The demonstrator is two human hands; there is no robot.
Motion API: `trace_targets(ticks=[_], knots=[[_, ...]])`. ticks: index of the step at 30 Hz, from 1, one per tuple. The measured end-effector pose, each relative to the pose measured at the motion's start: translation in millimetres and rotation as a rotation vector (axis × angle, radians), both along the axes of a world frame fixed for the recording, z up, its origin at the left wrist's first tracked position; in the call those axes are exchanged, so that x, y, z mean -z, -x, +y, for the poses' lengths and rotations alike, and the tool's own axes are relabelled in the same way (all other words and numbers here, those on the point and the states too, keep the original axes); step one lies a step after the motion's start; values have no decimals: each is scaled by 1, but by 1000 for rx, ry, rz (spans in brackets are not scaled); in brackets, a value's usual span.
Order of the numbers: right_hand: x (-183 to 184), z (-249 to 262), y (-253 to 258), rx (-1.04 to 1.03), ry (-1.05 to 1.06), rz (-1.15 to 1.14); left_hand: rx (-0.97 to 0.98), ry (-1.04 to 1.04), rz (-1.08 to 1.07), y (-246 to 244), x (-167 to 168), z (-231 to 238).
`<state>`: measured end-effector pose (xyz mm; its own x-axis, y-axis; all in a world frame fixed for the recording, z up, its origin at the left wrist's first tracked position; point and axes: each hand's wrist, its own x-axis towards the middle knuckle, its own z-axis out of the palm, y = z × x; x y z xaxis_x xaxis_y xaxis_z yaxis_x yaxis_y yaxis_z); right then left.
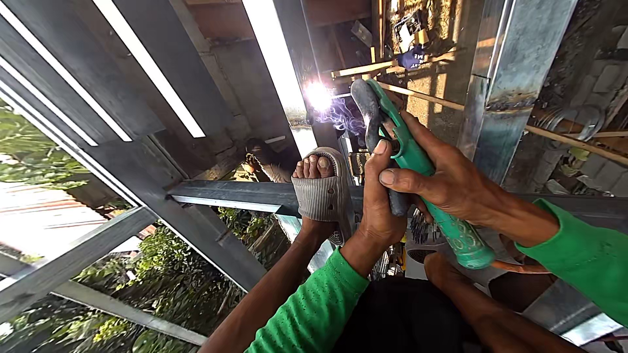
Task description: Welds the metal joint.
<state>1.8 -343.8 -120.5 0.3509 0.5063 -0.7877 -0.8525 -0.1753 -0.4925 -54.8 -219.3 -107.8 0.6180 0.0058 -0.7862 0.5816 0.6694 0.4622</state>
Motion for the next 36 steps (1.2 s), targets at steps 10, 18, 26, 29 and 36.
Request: trace_targets(ticks=[10,18,26,29,36], knots=[[3,1,0,10,-14,8,11,-11,2,0,2,1],[3,2,-1,-3,-8,15,7,-12,12,1,3,2],[4,2,1,19,-31,1,13,-22,22,0,2,2],[5,3,0,11,-22,17,17,-26,23,0,3,2],[6,4,0,10,-26,5,21,-36,17,0,4,3]])
